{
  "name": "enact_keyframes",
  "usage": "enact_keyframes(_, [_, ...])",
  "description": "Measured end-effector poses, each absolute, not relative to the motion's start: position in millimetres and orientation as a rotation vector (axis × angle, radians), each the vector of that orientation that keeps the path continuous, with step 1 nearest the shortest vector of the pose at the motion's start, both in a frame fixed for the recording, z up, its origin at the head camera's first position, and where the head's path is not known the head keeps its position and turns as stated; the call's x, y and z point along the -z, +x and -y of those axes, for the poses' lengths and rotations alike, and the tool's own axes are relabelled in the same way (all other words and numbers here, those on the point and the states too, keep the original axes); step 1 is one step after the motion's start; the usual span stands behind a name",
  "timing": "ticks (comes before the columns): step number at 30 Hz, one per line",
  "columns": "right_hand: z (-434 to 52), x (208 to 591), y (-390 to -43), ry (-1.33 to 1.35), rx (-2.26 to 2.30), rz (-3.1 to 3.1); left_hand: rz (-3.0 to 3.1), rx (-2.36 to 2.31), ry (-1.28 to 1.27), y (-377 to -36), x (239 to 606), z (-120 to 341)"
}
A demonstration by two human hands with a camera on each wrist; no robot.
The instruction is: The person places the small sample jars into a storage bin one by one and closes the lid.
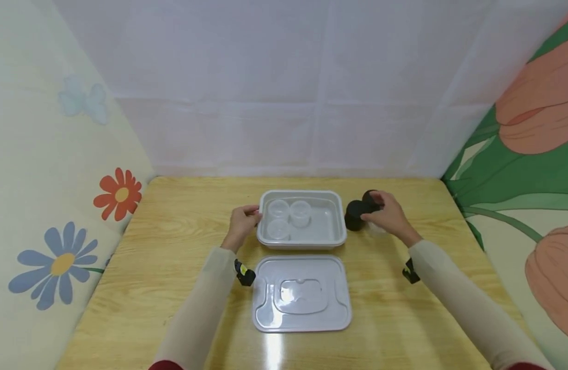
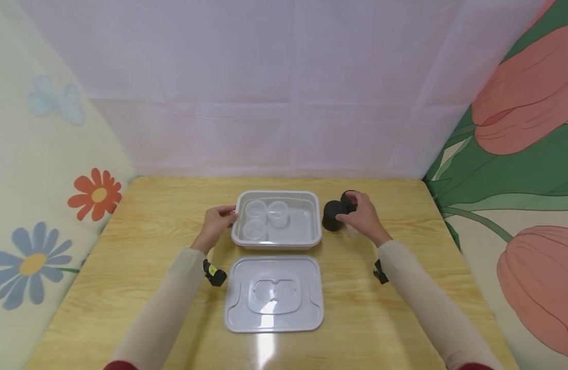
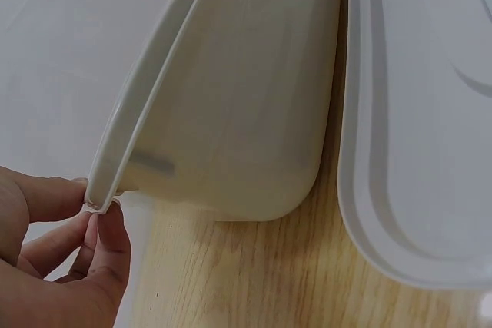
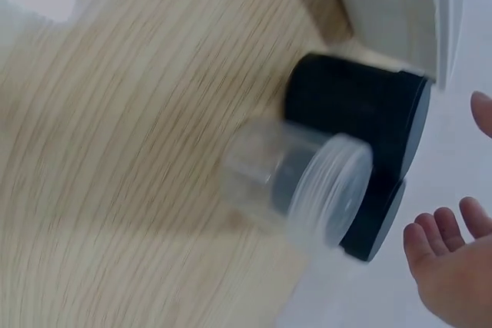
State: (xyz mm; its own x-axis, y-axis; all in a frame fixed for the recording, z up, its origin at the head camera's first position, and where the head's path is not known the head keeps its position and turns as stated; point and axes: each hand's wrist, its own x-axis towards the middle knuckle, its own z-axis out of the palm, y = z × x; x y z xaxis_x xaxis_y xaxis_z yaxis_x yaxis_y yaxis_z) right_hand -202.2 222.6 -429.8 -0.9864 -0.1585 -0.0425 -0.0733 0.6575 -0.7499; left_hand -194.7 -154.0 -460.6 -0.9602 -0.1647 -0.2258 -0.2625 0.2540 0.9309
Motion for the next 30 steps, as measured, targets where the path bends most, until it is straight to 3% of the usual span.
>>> enact_keyframes(15, [-260.6,442.7,-218.3,-0.094,1.176,-2.815,-2.398,-1.756,-0.458,-195.7,458.5,153.3])
enact_keyframes(30, [-259.1,454.7,-234.8,-0.113,1.147,-2.812,-2.431,-1.82,-0.436,-193.6,460.3,152.1])
